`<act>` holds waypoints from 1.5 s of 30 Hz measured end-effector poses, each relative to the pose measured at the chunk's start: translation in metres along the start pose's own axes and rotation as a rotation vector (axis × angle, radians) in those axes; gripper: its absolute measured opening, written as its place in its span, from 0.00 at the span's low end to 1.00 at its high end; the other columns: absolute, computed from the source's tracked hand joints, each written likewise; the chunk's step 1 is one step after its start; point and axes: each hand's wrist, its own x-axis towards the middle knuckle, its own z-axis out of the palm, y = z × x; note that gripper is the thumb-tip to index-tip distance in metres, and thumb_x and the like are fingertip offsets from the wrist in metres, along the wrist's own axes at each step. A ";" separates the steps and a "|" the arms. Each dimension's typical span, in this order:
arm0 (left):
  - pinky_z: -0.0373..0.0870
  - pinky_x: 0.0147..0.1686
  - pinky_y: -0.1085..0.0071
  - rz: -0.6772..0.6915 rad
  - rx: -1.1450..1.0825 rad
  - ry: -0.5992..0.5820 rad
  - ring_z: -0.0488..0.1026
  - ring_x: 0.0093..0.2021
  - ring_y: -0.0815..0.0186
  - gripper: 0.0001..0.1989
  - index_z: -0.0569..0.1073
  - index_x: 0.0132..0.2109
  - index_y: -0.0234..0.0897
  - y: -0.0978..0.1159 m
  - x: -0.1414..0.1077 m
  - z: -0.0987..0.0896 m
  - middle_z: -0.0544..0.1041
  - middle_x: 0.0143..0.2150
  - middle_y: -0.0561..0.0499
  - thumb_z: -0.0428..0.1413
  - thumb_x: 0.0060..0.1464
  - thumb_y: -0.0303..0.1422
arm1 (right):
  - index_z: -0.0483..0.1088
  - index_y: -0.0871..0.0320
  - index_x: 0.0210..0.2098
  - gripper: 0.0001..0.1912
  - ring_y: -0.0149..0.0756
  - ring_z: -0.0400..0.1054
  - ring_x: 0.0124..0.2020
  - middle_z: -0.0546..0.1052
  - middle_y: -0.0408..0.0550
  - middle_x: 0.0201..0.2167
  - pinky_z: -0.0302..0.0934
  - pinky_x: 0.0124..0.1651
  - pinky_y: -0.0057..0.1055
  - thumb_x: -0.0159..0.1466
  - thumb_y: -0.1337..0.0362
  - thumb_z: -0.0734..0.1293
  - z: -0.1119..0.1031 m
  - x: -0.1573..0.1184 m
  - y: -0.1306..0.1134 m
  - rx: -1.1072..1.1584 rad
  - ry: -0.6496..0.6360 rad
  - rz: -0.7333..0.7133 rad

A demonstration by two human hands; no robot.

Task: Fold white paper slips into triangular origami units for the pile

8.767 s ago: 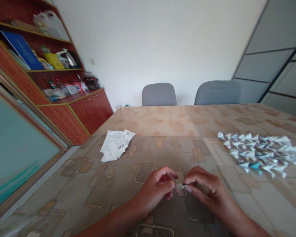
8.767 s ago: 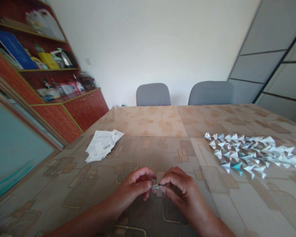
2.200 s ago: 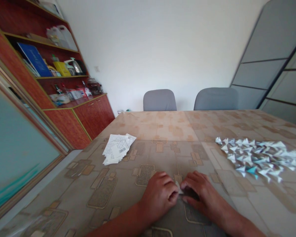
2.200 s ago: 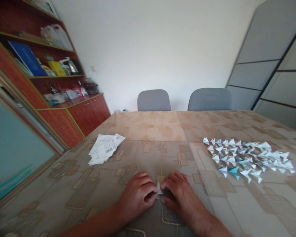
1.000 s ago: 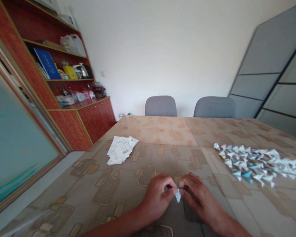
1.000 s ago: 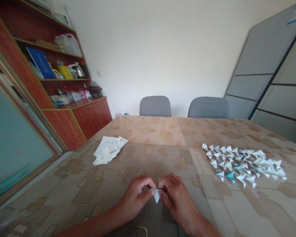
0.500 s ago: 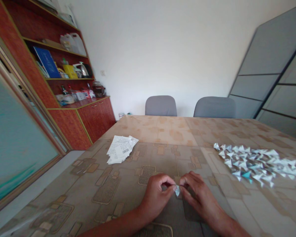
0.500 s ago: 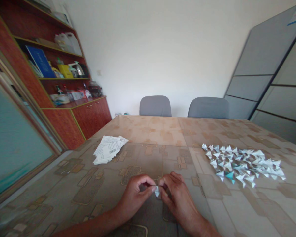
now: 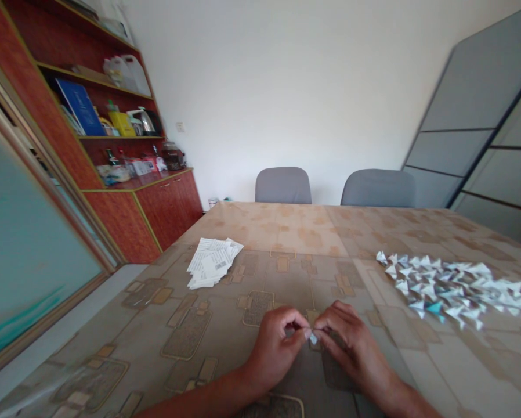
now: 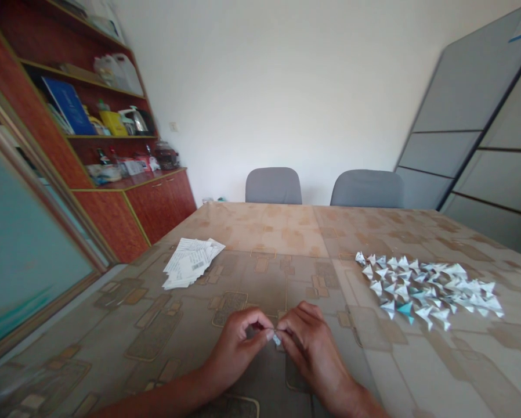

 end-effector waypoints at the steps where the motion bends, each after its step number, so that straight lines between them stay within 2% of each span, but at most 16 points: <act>1: 0.61 0.30 0.75 0.002 -0.011 -0.008 0.69 0.27 0.67 0.06 0.74 0.25 0.34 -0.001 0.000 0.000 0.74 0.23 0.53 0.55 0.48 0.26 | 0.66 0.56 0.29 0.11 0.37 0.64 0.31 0.71 0.44 0.26 0.55 0.37 0.32 0.69 0.65 0.60 0.000 0.000 -0.001 -0.032 0.001 -0.022; 5: 0.61 0.30 0.74 -0.032 -0.084 -0.044 0.69 0.28 0.67 0.07 0.74 0.27 0.34 -0.005 -0.001 0.000 0.73 0.24 0.53 0.56 0.51 0.31 | 0.66 0.56 0.29 0.13 0.36 0.65 0.31 0.71 0.44 0.25 0.57 0.36 0.32 0.70 0.64 0.59 -0.001 0.001 -0.002 -0.031 0.026 -0.031; 10: 0.65 0.35 0.72 -0.067 -0.255 -0.077 0.72 0.33 0.65 0.16 0.75 0.35 0.34 -0.005 0.000 -0.002 0.76 0.31 0.50 0.52 0.59 0.42 | 0.69 0.55 0.31 0.12 0.35 0.69 0.32 0.74 0.44 0.28 0.62 0.35 0.28 0.69 0.61 0.60 -0.007 0.000 0.001 0.227 0.114 0.139; 14: 0.67 0.35 0.71 -0.142 -0.361 -0.126 0.73 0.32 0.65 0.20 0.77 0.36 0.33 -0.003 -0.001 -0.002 0.77 0.30 0.50 0.54 0.57 0.48 | 0.71 0.54 0.34 0.07 0.36 0.70 0.34 0.75 0.43 0.30 0.62 0.37 0.29 0.69 0.64 0.62 -0.011 -0.001 0.003 0.267 0.111 0.111; 17: 0.67 0.34 0.71 -0.229 -0.499 -0.192 0.73 0.30 0.66 0.19 0.78 0.37 0.31 -0.003 -0.003 0.001 0.79 0.29 0.48 0.59 0.53 0.46 | 0.70 0.54 0.34 0.07 0.37 0.69 0.35 0.75 0.44 0.30 0.61 0.39 0.32 0.68 0.66 0.62 -0.014 -0.001 0.004 0.222 0.088 0.026; 20: 0.67 0.33 0.72 -0.326 -0.605 -0.174 0.73 0.29 0.67 0.16 0.78 0.37 0.30 -0.001 -0.004 0.001 0.79 0.29 0.48 0.65 0.47 0.40 | 0.70 0.53 0.35 0.06 0.38 0.69 0.36 0.76 0.44 0.31 0.61 0.40 0.34 0.68 0.67 0.63 -0.015 -0.001 0.004 0.194 0.054 -0.014; 24: 0.66 0.31 0.74 -0.391 -0.666 -0.095 0.73 0.28 0.68 0.15 0.76 0.33 0.31 0.003 -0.004 0.002 0.78 0.27 0.50 0.68 0.42 0.37 | 0.70 0.53 0.40 0.05 0.37 0.69 0.36 0.75 0.45 0.32 0.63 0.39 0.33 0.69 0.66 0.62 -0.014 -0.005 0.002 0.236 0.071 0.093; 27: 0.66 0.30 0.74 -0.406 -0.689 -0.050 0.71 0.26 0.70 0.17 0.73 0.30 0.32 0.004 -0.004 0.005 0.77 0.25 0.51 0.68 0.40 0.40 | 0.69 0.53 0.41 0.04 0.38 0.69 0.36 0.75 0.46 0.33 0.64 0.37 0.32 0.67 0.64 0.63 -0.012 -0.007 0.000 0.235 0.097 0.148; 30: 0.65 0.29 0.73 -0.423 -0.683 -0.018 0.71 0.25 0.70 0.20 0.71 0.29 0.32 0.005 -0.005 0.006 0.75 0.25 0.53 0.69 0.38 0.42 | 0.69 0.54 0.40 0.05 0.39 0.70 0.34 0.75 0.46 0.32 0.64 0.36 0.32 0.63 0.64 0.67 -0.009 -0.006 -0.002 0.162 0.125 0.092; 33: 0.66 0.30 0.73 -0.426 -0.657 -0.018 0.70 0.26 0.69 0.20 0.71 0.28 0.33 0.005 -0.007 0.007 0.74 0.25 0.53 0.69 0.38 0.42 | 0.71 0.54 0.37 0.03 0.38 0.70 0.32 0.76 0.45 0.30 0.63 0.36 0.32 0.63 0.68 0.67 -0.009 -0.004 -0.004 0.130 0.132 0.051; 37: 0.63 0.29 0.75 -0.358 -0.608 -0.058 0.68 0.26 0.71 0.18 0.71 0.29 0.33 0.005 -0.008 0.006 0.72 0.24 0.54 0.68 0.41 0.41 | 0.72 0.54 0.35 0.05 0.36 0.70 0.33 0.77 0.43 0.30 0.63 0.37 0.29 0.66 0.68 0.64 -0.011 -0.002 -0.007 0.233 0.099 0.103; 40: 0.62 0.30 0.75 -0.308 -0.557 -0.046 0.67 0.28 0.71 0.16 0.72 0.30 0.33 0.004 -0.010 0.006 0.72 0.26 0.54 0.66 0.44 0.40 | 0.73 0.53 0.36 0.06 0.35 0.71 0.33 0.77 0.42 0.30 0.63 0.37 0.28 0.67 0.66 0.63 -0.012 -0.002 -0.009 0.325 0.085 0.154; 45: 0.61 0.29 0.76 -0.312 -0.533 -0.081 0.66 0.27 0.71 0.14 0.72 0.29 0.33 0.006 -0.010 0.005 0.70 0.25 0.55 0.65 0.46 0.40 | 0.73 0.53 0.35 0.09 0.34 0.70 0.32 0.75 0.41 0.28 0.62 0.35 0.27 0.69 0.65 0.62 -0.010 -0.003 -0.009 0.377 0.077 0.185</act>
